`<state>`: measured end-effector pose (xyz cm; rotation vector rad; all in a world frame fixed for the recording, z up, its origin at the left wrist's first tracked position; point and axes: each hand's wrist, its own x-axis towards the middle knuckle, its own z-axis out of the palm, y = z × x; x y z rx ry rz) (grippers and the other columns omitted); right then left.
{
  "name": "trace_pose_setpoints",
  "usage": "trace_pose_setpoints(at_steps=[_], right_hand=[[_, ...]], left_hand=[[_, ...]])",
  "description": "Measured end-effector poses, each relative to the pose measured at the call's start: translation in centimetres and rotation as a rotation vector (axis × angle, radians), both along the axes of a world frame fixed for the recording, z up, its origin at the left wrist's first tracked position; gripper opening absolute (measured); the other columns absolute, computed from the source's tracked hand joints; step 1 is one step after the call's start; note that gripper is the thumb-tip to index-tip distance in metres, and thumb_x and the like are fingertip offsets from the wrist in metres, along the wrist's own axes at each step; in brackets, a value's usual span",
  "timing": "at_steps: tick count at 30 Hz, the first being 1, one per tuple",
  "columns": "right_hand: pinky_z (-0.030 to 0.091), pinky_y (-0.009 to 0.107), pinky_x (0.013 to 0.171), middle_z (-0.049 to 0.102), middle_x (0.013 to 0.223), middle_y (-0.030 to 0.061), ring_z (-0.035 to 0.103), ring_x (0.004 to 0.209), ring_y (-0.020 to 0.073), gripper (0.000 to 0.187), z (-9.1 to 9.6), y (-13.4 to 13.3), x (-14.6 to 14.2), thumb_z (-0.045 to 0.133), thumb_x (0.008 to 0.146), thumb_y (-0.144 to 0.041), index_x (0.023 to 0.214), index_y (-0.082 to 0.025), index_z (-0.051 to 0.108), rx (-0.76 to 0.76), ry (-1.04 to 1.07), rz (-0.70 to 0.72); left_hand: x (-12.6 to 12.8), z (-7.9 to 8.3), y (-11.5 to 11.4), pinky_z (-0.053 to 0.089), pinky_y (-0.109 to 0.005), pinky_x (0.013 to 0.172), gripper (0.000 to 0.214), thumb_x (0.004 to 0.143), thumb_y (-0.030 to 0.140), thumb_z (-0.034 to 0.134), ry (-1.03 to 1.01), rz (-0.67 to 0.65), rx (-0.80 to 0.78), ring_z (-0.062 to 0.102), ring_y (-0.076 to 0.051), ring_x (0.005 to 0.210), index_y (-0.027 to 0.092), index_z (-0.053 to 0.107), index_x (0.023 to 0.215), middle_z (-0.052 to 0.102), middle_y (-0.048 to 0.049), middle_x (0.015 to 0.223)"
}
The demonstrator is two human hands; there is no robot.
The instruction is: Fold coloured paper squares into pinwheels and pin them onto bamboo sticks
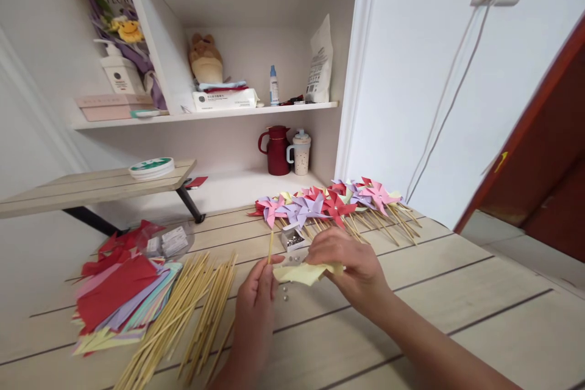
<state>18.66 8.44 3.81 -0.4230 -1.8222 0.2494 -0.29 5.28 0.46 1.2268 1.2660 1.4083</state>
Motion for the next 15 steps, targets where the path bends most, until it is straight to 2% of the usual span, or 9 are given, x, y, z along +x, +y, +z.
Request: trace_pose_setpoints(at_steps=[2, 4, 7, 10, 15], right_hand=[[0.055, 0.038, 0.076, 0.076, 0.085, 0.0033, 0.065, 0.083, 0.0196, 0.025, 0.2, -0.3, -0.2, 0.063, 0.088, -0.007, 0.102, -0.025, 0.073, 0.034, 0.003, 0.039], [0.055, 0.040, 0.076, 0.077, 0.087, 0.0041, 0.066, 0.082, 0.0199, 0.022, 0.3, -0.4, -0.3, 0.062, 0.091, -0.011, 0.104, -0.025, 0.073, 0.062, 0.010, 0.064], [0.055, 0.039, 0.075, 0.077, 0.087, 0.0044, 0.066, 0.080, 0.0193, 0.017, 0.6, -0.7, -0.4, 0.061, 0.093, -0.017, 0.103, -0.025, 0.073, 0.083, 0.026, 0.078], [0.055, 0.038, 0.075, 0.076, 0.083, 0.0033, 0.066, 0.080, 0.0188, 0.016, 0.9, -1.2, -0.6, 0.062, 0.092, -0.014, 0.100, -0.024, 0.072, 0.067, 0.032, 0.067], [0.053, 0.036, 0.072, 0.072, 0.080, 0.0030, 0.064, 0.080, 0.0185, 0.015, 1.5, -1.9, -0.7, 0.063, 0.089, -0.009, 0.093, -0.022, 0.069, 0.012, 0.014, 0.016]], left_hand=[[-0.3, 0.0, -0.1, 0.034, -0.022, 0.052, 0.040, 0.088, 0.044, 0.054, 0.067, 0.000, 0.019, 0.040, -0.013, 0.052, 0.016, 0.072, 0.109, 0.045, 0.0046, 0.054], [-0.4, -0.1, -0.2, 0.042, -0.024, 0.057, 0.037, 0.086, 0.040, 0.055, 0.127, -0.018, 0.063, 0.052, -0.016, 0.058, 0.017, 0.075, 0.108, 0.059, 0.0003, 0.061], [-0.1, -0.6, -0.3, 0.052, -0.034, 0.081, 0.034, 0.081, 0.032, 0.058, 0.174, -0.067, 0.166, 0.067, -0.025, 0.086, 0.019, 0.078, 0.105, 0.076, -0.0071, 0.089], [0.2, -1.1, -0.4, 0.050, -0.040, 0.094, 0.034, 0.082, 0.029, 0.057, 0.206, -0.105, 0.214, 0.069, -0.029, 0.101, 0.019, 0.078, 0.107, 0.077, -0.0094, 0.103], [0.2, -1.3, -0.7, 0.054, -0.040, 0.090, 0.030, 0.081, 0.028, 0.060, 0.202, -0.058, 0.255, 0.071, -0.030, 0.099, 0.019, 0.078, 0.103, 0.077, -0.0110, 0.106]])
